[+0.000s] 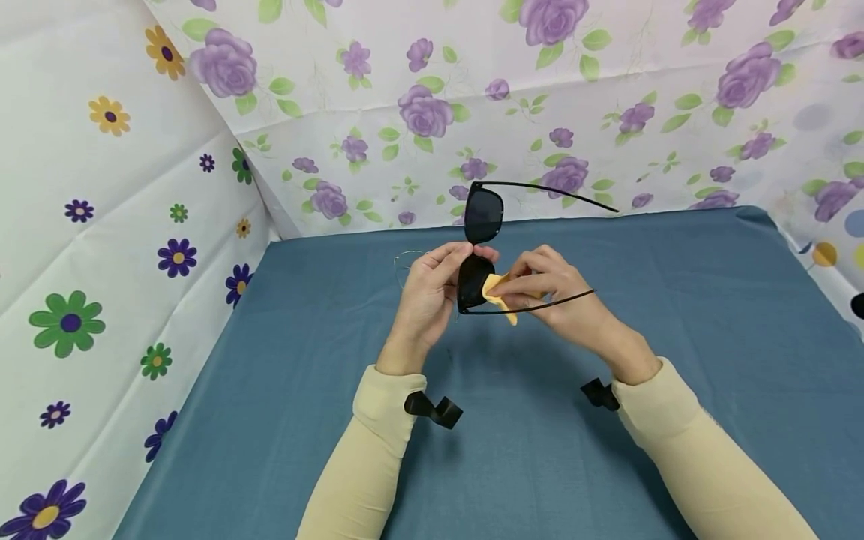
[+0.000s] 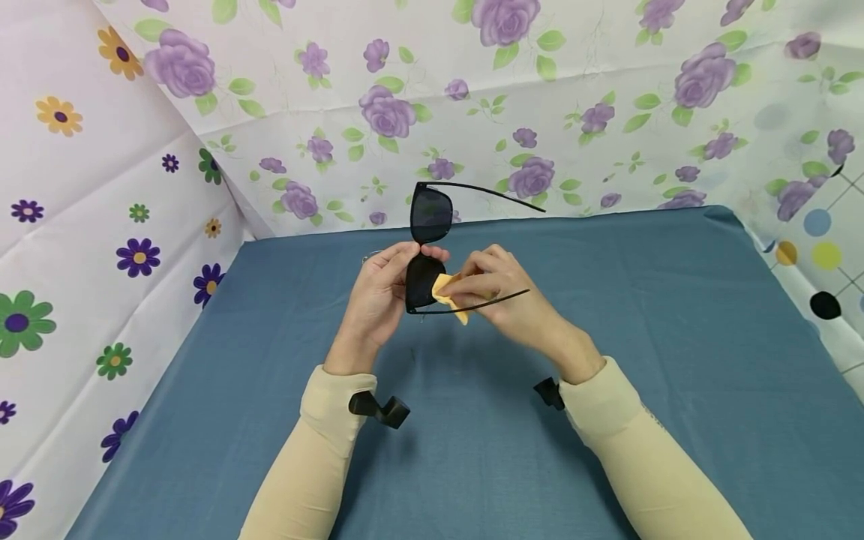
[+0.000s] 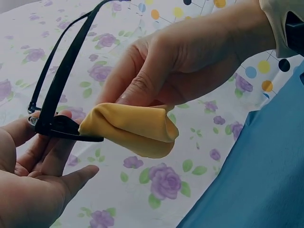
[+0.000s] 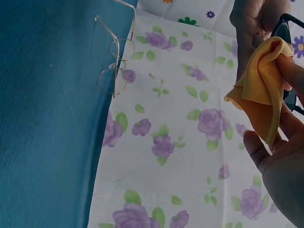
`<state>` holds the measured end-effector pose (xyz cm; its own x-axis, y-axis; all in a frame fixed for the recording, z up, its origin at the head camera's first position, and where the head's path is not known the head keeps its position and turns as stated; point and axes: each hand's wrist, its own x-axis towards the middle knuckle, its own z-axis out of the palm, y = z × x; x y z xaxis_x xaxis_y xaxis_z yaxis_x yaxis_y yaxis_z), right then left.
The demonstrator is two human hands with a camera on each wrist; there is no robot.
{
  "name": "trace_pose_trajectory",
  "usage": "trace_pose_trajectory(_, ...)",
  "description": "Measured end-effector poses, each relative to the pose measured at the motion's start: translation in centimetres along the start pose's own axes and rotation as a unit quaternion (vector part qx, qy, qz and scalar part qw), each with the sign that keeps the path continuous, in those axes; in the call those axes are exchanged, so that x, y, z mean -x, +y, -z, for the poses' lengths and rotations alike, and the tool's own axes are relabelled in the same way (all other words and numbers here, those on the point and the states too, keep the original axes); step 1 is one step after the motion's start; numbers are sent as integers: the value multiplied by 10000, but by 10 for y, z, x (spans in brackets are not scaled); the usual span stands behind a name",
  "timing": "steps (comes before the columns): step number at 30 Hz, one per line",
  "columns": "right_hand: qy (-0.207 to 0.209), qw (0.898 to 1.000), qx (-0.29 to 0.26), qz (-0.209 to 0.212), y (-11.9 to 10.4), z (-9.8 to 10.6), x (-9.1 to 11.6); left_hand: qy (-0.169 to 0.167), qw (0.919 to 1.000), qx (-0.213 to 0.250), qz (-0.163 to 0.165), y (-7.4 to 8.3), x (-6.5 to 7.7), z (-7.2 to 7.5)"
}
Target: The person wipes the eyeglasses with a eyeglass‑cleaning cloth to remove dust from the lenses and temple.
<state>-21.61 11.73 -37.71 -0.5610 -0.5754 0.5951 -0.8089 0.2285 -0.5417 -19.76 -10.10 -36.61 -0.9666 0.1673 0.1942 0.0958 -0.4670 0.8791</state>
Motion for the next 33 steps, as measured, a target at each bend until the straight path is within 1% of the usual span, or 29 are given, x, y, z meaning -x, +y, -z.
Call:
trace_pose_trajectory(3,162,9999,-10,-40,2,2,0,-52,9999,107,8,-1,-1,0)
trace_pose_trajectory(4,242,9997,9,-20,3,2,0,-24,9999,120,18,-1,-1,0)
trace_pose_trajectory(7,524,9984,161,130,2,-1,-1,42,9998,160,51,-2,-1,0)
trace_pose_trajectory(10,875,9948,416,327,0,-7,-2,46,9998,162,72,-3,0,-1)
trace_pose_trajectory(13,1247,9895,627,370,-3,-15,-3,-39,9999,128,26,-4,0,-3)
trace_pose_trajectory(15,1446,9861,755,314,-6,-20,-3,-24,10000,72,-3,-4,0,-3)
trace_pose_trajectory(18,1635,9822,873,297,-10,-25,-4,55,10000,-37,0,-6,0,-5)
trace_pose_trajectory(20,1686,9817,811,349,-13,-27,-4,113,9998,-161,46,-7,-1,-7)
trace_pose_trajectory(22,1673,9831,621,402,-15,-26,-4,173,9994,-283,83,-8,-1,-8)
trace_pose_trajectory(24,1572,9860,343,450,-15,-25,-4,230,9990,-375,94,-9,-1,-9)
trace_pose_trajectory(28,1118,9925,-114,486,-14,-21,-3,233,9990,-391,42,-11,-1,-9)
trace_pose_trajectory(33,558,9967,-213,557,-12,-17,-1,201,9986,-477,-58,-10,-1,-7)
